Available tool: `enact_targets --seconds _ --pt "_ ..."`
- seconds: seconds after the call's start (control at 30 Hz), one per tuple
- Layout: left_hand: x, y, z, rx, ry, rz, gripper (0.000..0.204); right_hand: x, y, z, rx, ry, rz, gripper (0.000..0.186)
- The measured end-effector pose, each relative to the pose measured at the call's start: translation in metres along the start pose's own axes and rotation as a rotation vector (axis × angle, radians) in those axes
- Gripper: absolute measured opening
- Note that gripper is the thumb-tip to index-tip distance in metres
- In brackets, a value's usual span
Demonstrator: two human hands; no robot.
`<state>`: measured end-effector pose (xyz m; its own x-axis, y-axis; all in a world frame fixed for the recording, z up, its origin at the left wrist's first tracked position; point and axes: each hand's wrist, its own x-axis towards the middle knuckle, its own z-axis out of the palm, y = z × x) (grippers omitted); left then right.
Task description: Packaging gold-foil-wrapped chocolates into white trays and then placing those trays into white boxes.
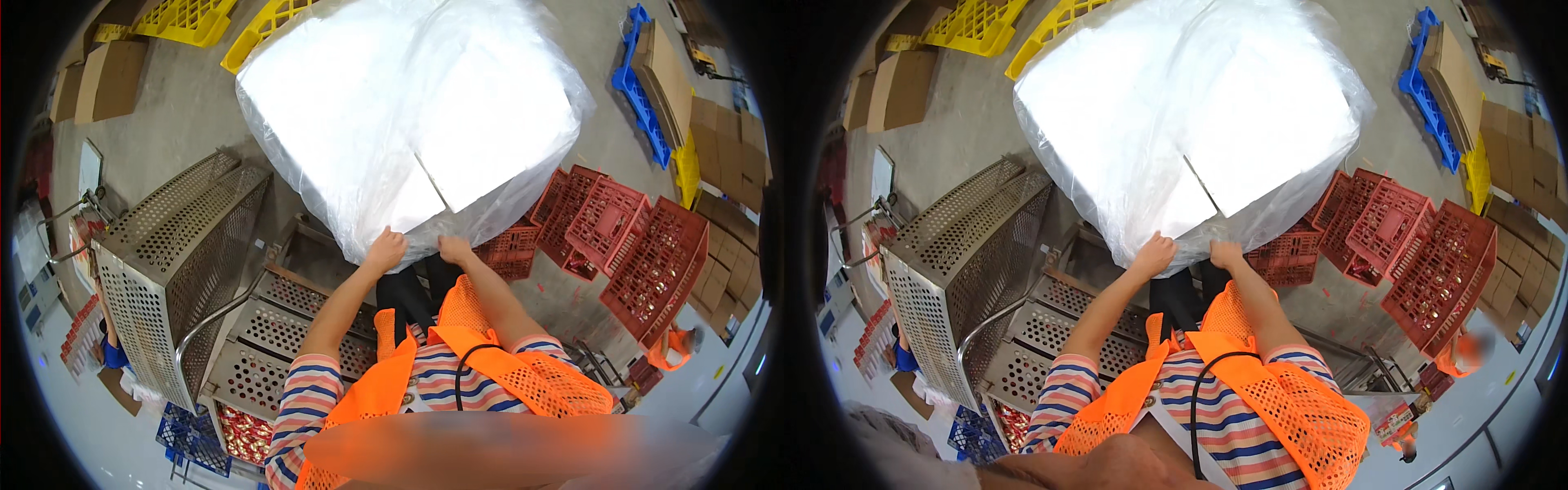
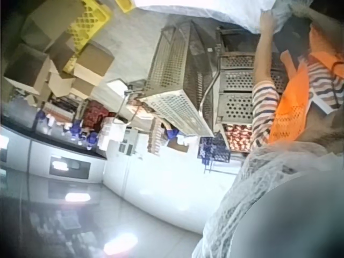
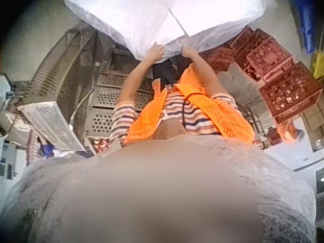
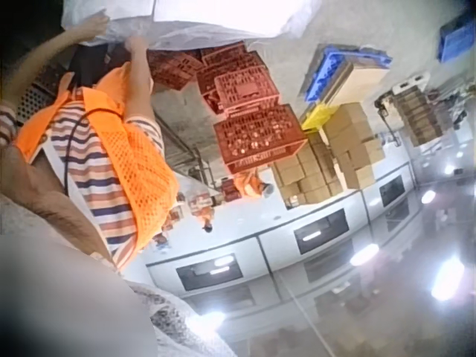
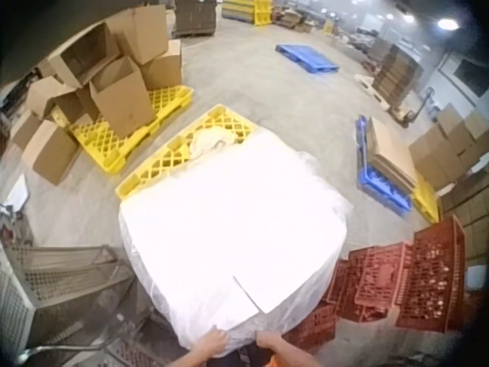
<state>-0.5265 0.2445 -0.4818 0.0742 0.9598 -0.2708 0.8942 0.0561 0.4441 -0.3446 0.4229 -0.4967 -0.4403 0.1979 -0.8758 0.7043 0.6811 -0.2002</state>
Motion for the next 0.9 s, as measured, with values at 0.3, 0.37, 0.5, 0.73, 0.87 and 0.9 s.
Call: enact_targets --seconds 0.3,0.37,0.5,0.73,0.87,0.9 --pt "-0.005 0.047 0.036 -0.155 -0.367 -0.299 0.016 0.054 -0.004 -0.021 1.035 0.324 0.269 0.048" --pt "-0.01 0.052 0.042 -0.152 -0.255 -0.282 0.016 0.058 -0.018 -0.022 1.306 0.299 0.337 0.053" --pt "-0.022 0.037 0.055 -0.264 -0.435 -0.541 0.017 0.065 -0.057 -0.049 1.985 0.23 0.302 0.07" --pt "-0.036 0.031 0.095 0.168 -0.669 -0.285 0.027 0.089 -0.054 -0.106 1.39 0.693 0.474 0.062" --pt "0.006 0.02 0.038 0.033 -0.356 -0.582 0.033 0.097 0.003 -0.119 1.356 0.793 0.493 0.064" --pt "0.009 -0.011 0.02 -0.388 -0.375 -0.635 0.033 0.098 0.014 -0.121 1.322 0.793 0.521 0.064"
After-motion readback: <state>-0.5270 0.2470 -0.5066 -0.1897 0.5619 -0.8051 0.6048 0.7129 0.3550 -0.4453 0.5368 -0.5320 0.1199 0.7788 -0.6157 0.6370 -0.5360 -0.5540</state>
